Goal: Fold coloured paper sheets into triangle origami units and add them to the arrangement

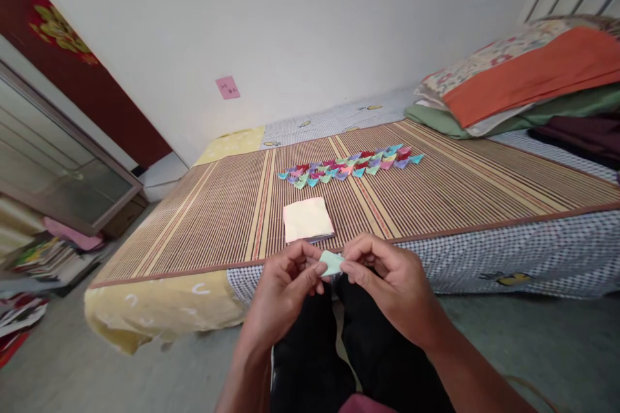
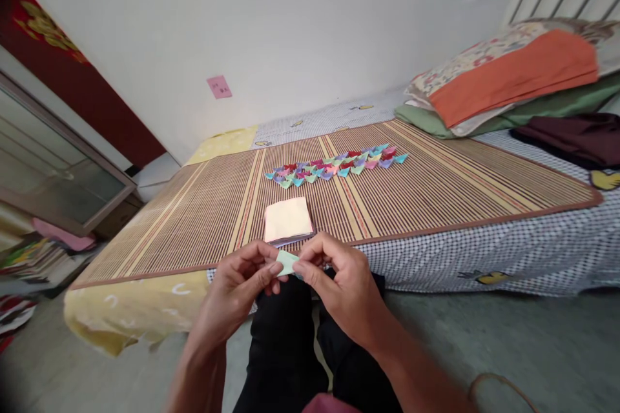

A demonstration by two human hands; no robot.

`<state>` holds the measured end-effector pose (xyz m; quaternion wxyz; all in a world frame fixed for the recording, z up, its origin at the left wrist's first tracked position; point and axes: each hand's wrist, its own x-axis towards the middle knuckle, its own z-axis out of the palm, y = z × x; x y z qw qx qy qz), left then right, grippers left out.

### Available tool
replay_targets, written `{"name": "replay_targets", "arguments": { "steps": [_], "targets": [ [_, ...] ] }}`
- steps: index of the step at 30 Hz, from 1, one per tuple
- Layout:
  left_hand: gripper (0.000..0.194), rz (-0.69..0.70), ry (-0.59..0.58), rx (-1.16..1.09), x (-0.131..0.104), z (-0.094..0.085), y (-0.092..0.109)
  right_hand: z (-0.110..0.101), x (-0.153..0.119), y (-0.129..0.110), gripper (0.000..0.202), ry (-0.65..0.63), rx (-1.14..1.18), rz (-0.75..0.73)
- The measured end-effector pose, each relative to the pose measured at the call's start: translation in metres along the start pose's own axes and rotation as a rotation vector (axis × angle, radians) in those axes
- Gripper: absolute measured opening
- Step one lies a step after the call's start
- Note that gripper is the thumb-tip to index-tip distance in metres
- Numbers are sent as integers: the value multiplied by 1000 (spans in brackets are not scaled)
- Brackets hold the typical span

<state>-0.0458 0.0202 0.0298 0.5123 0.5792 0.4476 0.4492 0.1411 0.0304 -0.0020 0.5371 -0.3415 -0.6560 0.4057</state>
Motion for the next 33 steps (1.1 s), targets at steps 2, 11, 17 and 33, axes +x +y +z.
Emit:
{"name": "replay_targets", "arguments": {
  "steps": [2,11,17,33],
  "targets": [
    [12,2,-11,9,0,1,0,0,0,0,17,7,-29,6],
    [11,17,-36,64,-2,2,3,8,-1,-6,20,64,-194,8],
    [9,26,-66,101,-2,1,3,7,2,-7,1,45,-205,15],
    [30,-101,128,-393,8,28,-13,20,-2,0,11,279,-263,-192]
  ]
}}
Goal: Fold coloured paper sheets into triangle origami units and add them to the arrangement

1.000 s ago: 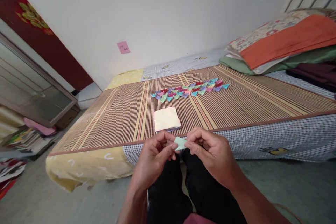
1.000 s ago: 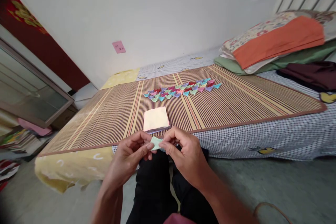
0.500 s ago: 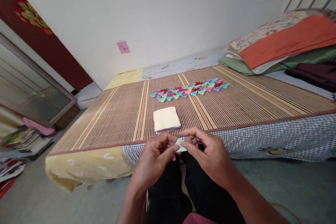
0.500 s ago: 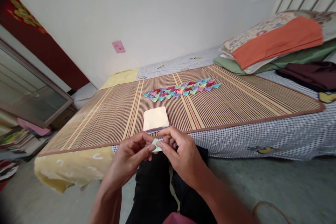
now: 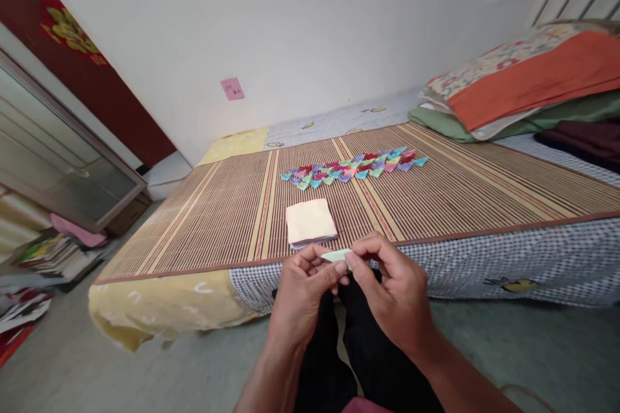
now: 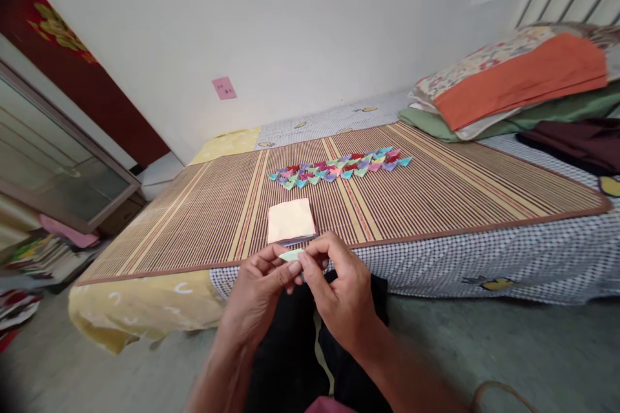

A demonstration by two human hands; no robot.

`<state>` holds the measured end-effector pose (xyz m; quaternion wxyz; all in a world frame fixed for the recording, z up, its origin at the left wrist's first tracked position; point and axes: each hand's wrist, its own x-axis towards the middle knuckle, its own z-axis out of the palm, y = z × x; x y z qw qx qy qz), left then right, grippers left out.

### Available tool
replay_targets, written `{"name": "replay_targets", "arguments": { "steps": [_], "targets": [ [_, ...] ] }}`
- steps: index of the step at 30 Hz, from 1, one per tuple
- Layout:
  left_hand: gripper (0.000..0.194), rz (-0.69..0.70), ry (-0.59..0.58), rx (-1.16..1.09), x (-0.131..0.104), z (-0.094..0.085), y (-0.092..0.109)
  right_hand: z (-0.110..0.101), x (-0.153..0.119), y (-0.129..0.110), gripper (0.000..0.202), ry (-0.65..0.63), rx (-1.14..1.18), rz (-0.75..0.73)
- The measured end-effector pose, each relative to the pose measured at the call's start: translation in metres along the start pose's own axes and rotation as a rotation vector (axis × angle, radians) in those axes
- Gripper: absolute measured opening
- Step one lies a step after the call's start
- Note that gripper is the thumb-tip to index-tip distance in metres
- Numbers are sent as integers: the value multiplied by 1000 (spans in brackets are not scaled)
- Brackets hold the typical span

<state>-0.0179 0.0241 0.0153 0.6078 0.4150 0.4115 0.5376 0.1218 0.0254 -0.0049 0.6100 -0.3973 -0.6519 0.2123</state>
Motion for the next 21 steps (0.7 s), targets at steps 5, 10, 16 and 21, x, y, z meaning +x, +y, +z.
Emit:
{"name": "replay_targets", "arguments": {
  "steps": [5,10,16,21],
  "targets": [
    [25,28,14,-20,-1,4,-1,-1,1,1,9,43,-46,-58],
    [21,71,-15,105,-3,-2,3,-6,3,-1,6,-41,-65,-35],
    [19,50,-54,131,-4,-4,2,-10,4,-3,13,-79,-72,-24],
    [17,240,86,157,-8,4,-2,-10,4,-1,15,-24,9,145]
  ]
}}
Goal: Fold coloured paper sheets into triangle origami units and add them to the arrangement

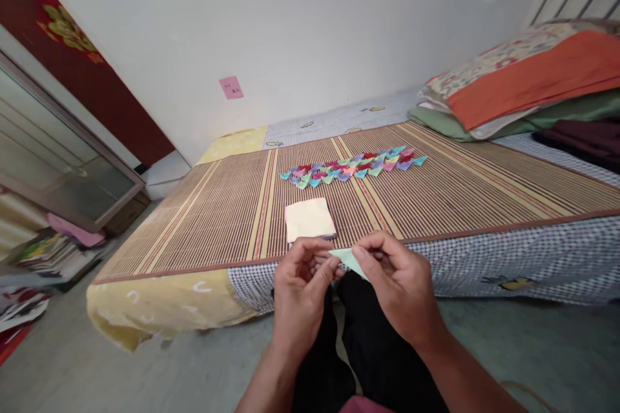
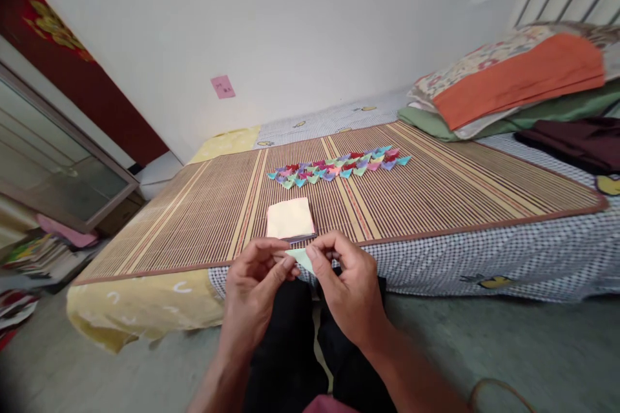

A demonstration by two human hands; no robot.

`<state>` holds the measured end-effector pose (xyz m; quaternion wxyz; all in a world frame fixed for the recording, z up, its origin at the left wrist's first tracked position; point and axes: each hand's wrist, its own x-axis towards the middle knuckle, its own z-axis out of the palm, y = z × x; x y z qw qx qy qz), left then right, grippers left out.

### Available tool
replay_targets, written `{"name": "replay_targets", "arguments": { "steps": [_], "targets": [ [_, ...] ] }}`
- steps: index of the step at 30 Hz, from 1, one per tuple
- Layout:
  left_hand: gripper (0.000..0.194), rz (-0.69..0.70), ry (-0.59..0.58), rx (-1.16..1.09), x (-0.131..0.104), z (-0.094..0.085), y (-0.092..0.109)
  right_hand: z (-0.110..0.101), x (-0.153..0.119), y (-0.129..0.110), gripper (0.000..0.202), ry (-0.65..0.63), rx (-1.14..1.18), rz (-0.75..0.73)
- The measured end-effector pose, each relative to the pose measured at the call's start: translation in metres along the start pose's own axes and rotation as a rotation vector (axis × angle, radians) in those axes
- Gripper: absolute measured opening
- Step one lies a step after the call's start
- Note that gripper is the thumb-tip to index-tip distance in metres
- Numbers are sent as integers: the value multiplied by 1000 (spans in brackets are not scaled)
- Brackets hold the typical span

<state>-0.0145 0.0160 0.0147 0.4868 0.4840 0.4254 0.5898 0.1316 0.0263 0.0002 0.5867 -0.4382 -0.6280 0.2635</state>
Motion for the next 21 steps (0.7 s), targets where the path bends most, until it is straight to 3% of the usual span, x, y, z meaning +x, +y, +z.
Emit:
{"name": "replay_targets", "arguments": {
  "steps": [2,5,14,21],
  "targets": [
    [11,63,16,72,-2,2,0,0,0,1,15,-5,59,47],
    [8,49,12,107,-3,1,1,-1,0,3,15,-19,78,47],
    [15,-36,2,55,3,-8,1,-7,3,5,12,-152,2,-79],
    [11,-47,-21,61,3,-7,3,-8,6,4,16,-161,-71,-154]
  ]
}}
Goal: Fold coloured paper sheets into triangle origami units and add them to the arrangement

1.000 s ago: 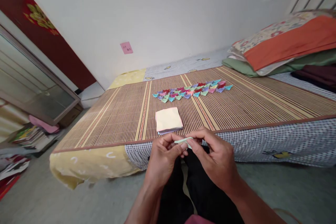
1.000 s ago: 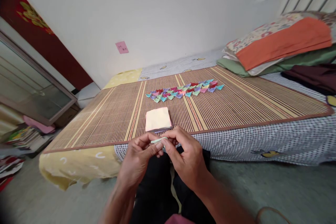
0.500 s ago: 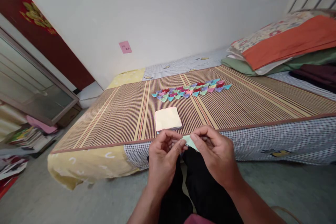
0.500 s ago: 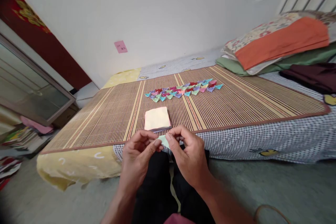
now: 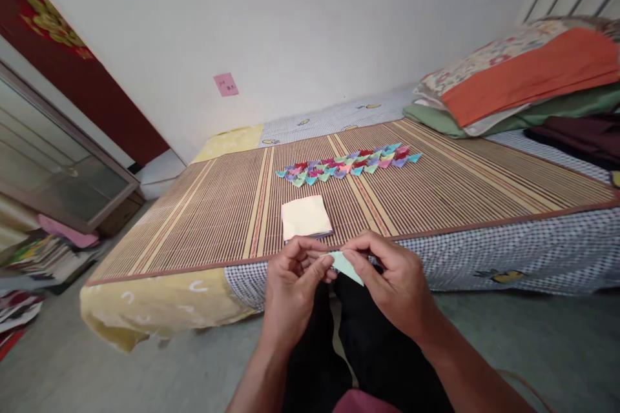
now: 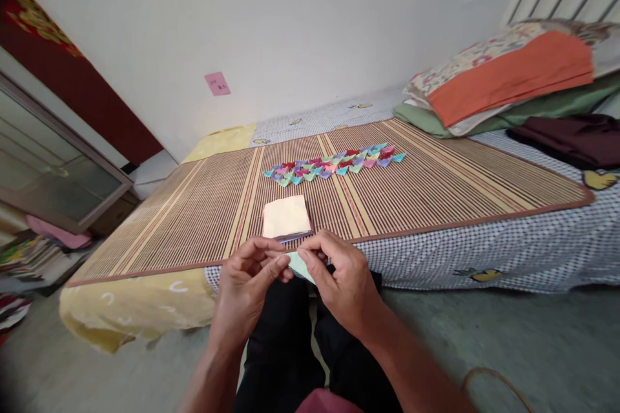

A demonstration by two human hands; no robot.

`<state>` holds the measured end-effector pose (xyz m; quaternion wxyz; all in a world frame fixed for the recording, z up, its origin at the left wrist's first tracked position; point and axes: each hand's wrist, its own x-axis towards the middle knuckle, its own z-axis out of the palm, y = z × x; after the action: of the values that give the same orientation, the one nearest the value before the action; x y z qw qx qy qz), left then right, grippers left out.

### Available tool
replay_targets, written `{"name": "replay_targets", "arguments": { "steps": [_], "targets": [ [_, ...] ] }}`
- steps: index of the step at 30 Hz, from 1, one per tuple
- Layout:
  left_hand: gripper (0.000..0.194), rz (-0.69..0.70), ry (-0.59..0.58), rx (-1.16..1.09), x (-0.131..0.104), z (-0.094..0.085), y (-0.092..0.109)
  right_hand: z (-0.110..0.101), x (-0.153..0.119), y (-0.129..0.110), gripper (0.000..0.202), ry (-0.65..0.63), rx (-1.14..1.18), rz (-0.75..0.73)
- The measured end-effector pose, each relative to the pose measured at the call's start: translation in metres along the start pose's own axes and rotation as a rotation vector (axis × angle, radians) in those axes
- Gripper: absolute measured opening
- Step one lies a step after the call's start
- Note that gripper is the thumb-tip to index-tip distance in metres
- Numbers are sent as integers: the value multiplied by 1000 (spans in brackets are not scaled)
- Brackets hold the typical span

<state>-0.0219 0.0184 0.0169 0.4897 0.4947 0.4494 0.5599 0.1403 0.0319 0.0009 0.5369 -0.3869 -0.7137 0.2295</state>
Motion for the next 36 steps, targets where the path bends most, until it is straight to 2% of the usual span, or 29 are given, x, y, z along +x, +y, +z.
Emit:
{"name": "replay_targets", "arguments": {
  "steps": [5,8,10,13,17,20,24,30,32,36],
  "targets": [
    [6,37,-8,78,-2,2,-1,2,0,-2,17,-37,141,135],
    [4,66,79,32,0,0,-5,1,-1,-1,10,-75,305,220],
    [5,82,152,-4,3,-2,-7,0,-1,0,13,-101,353,236],
    [7,84,216,-54,6,-5,-10,1,-3,0,16,-106,302,202],
    [10,64,235,-106,8,-7,-12,5,-4,-1,11,-88,190,129],
    [12,75,253,-122,7,-8,-12,7,-4,-3,6,-19,156,76],
    [13,93,281,-114,8,-6,-11,10,-1,-4,9,10,85,-36],
    [12,114,294,-82,8,-1,-11,13,1,-4,11,55,16,-107],
    [12,118,292,-84,8,1,-10,12,0,-4,12,70,19,-82],
    [10,140,285,-64,6,3,-8,10,-1,-6,13,30,168,121]
  ]
}}
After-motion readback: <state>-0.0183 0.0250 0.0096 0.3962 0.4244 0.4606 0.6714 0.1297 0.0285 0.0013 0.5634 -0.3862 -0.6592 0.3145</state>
